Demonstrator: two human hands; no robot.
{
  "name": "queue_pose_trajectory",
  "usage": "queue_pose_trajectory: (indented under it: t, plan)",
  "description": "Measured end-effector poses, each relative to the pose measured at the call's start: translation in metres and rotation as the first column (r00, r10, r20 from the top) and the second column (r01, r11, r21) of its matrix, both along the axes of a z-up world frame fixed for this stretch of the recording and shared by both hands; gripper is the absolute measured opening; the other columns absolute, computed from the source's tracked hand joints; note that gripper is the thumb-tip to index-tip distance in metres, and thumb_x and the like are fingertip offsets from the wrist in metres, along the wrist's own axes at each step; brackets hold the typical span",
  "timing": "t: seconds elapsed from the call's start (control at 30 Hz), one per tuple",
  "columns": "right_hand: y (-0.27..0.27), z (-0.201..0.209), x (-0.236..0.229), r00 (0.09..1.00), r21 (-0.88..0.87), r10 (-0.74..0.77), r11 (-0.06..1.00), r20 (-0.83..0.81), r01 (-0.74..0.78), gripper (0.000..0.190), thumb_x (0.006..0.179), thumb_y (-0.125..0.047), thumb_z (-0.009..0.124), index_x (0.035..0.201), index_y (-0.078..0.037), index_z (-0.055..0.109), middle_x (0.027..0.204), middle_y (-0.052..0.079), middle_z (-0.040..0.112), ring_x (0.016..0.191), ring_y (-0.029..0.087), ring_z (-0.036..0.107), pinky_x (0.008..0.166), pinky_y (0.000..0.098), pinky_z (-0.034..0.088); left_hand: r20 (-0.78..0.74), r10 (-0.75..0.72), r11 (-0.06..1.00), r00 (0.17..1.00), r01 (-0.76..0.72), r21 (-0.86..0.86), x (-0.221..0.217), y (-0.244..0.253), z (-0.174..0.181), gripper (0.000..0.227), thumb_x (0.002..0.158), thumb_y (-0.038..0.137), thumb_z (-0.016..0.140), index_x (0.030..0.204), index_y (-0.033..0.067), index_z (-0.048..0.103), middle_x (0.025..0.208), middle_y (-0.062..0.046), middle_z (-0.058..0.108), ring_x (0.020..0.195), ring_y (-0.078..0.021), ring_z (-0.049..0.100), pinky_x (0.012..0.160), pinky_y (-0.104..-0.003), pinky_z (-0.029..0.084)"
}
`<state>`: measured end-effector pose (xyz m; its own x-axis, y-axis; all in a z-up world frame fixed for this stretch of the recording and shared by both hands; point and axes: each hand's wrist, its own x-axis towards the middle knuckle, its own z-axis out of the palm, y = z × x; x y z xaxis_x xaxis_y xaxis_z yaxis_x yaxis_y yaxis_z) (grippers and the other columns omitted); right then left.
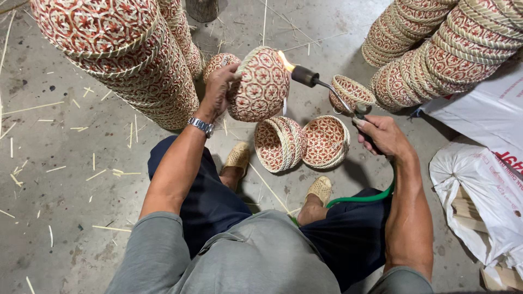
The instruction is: The person uses a handheld blowtorch to apply heat to the surface of woven baskets. They rotate the baskets to treat different areas and stack the finished items on the floor.
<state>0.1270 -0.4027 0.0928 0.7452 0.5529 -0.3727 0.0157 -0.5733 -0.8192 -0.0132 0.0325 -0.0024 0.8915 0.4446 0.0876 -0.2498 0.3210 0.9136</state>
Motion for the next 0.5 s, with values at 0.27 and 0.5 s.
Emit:
queue_pose_trajectory:
  t: [0.27,0.5]
  plan:
    - [-0.015,0.003,0.001,1.0,0.152,0.002,0.988,-0.021,0.002,0.027,0.102,-0.029,0.058,0.091,-0.005,0.066,0.069,0.001,0.061,0.048,0.006,0.049,0.038,0.0242,0.036,0.154,0.124,0.975,0.98,-0.092,-0.201,0.008,0.031,-0.005,0.047,0.102,0.02,0.063,0.139,-0.0097,0.056,0.128,-0.022,0.069,0.113,-0.0262,0.07,0.101,-0.042,0.059]
    - [-0.021,-0.003,-0.02,0.996,0.05,0.086,0.995,0.002,-0.086,0.04,0.104,-0.032,0.059,0.081,0.0,0.065,0.059,0.002,0.054,0.045,0.009,0.047,0.039,0.0265,0.036,0.275,0.282,0.806,0.919,-0.072,-0.587,0.029,0.045,-0.04,0.04,0.107,0.014,0.048,0.141,-0.0094,0.049,0.135,-0.023,0.064,0.122,-0.0307,0.065,0.11,-0.047,0.054]
